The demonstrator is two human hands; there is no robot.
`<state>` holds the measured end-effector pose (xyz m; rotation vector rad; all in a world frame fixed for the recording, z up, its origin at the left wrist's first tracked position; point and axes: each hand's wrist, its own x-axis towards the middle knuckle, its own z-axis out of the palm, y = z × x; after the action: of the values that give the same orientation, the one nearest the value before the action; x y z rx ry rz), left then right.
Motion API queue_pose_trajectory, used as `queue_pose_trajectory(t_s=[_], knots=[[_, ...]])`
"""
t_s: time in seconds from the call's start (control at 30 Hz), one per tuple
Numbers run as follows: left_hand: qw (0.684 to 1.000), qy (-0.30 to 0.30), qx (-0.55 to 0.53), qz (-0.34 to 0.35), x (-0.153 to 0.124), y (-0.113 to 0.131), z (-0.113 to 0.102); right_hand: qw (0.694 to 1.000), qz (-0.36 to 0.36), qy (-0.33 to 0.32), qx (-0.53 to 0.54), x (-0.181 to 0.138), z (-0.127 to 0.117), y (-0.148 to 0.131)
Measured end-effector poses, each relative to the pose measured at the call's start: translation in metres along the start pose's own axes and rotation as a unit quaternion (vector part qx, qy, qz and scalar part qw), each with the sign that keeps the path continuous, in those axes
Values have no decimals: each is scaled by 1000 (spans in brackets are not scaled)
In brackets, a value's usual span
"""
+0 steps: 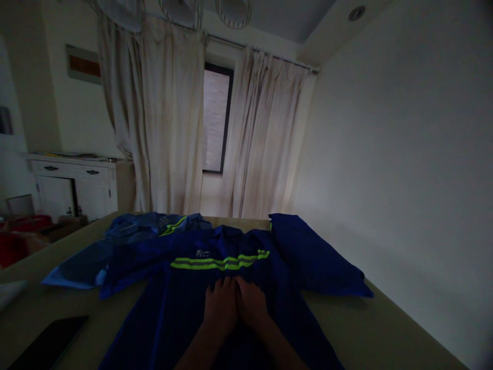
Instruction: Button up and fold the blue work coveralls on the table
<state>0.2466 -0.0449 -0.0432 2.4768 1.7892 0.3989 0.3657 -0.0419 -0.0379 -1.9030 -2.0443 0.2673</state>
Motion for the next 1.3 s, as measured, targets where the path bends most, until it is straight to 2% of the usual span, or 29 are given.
queue_pose_trajectory(t_s=[0.1, 0.2, 0.33, 0.5, 0.6, 0.73, 0.9, 1.07, 1.2, 1.3], knots=[[998, 50, 3, -29, 4, 4, 3, 991, -4, 25, 133, 4, 11, 14], [996, 82, -32, -16, 6, -5, 11, 967, -32, 54, 247, 8, 18, 29], [991, 61, -117, -17, 8, -18, 13, 943, -37, 55, 326, 12, 20, 35], [990, 42, -130, -28, 13, -20, 9, 920, -41, 63, 384, 12, 14, 31], [991, 30, -127, -31, 15, -23, 11, 920, -48, 80, 380, 11, 13, 30], [992, 13, -126, -21, 18, -30, 16, 939, -48, 98, 327, 10, 16, 26], [986, 38, -164, -4, 17, -37, 15, 961, -37, 108, 250, 9, 18, 23], [972, 66, -222, 28, 17, -37, 13, 966, -67, 111, 222, 7, 17, 23], [973, 94, -201, 64, 16, -33, 10, 977, -33, 131, 163, 8, 17, 21], [979, 93, -169, 70, 15, -30, 10, 978, -39, 134, 154, 10, 19, 21]])
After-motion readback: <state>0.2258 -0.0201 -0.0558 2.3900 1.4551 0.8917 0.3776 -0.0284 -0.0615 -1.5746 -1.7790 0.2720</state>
